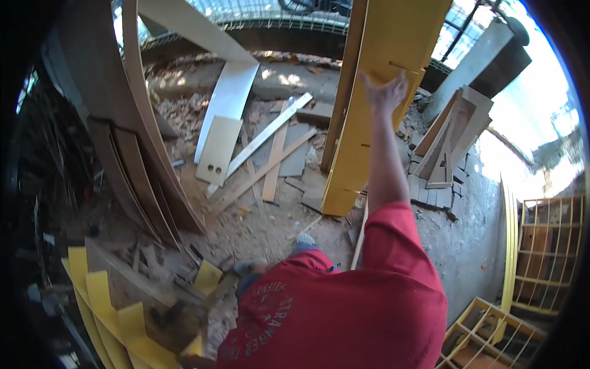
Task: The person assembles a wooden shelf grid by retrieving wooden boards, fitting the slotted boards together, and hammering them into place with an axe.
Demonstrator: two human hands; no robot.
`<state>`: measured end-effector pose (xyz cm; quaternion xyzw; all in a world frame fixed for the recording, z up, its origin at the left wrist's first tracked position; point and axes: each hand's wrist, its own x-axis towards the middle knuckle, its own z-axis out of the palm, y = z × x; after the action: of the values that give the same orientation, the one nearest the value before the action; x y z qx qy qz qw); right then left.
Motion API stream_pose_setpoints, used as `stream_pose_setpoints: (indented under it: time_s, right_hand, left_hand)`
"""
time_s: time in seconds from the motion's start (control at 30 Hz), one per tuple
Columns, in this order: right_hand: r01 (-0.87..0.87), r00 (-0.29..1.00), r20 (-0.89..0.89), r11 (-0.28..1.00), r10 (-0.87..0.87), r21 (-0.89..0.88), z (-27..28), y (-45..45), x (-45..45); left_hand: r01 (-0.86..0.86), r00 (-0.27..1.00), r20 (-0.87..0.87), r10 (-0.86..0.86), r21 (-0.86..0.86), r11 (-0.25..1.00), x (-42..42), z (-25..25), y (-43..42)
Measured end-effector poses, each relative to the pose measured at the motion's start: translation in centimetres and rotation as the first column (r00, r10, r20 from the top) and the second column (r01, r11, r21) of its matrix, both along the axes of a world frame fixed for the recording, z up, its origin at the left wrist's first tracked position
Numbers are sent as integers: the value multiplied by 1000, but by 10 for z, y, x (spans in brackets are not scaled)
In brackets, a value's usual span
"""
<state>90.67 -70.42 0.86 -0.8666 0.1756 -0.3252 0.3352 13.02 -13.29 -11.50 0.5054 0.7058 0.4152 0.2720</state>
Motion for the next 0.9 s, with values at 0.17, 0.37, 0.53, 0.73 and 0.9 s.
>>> stream_pose_setpoints:
  time_s: [0.17,0.37,0.53,0.73,0.9]
  right_hand:
    - [36,997,-59,973,-51,-227,37,14,54]
    - [36,996,-71,964,-57,-264,24,6,71]
    - [-63,994,68,965,83,-256,28,-7,-3]
    - [-163,937,300,984,178,-76,36,-88,-93]
    - [-372,928,-21,925,372,-79,68,-146,-167]
  left_hand:
    - [-26,984,178,25,6,1000,-59,17,-34]
    - [124,990,44,-133,164,979,-13,65,-145]
    - [256,951,-144,-272,-125,959,-20,58,-209]
    - [570,781,-188,-595,-175,803,-38,-3,-244]
    - [736,580,-74,-811,-380,561,-37,-21,-269]
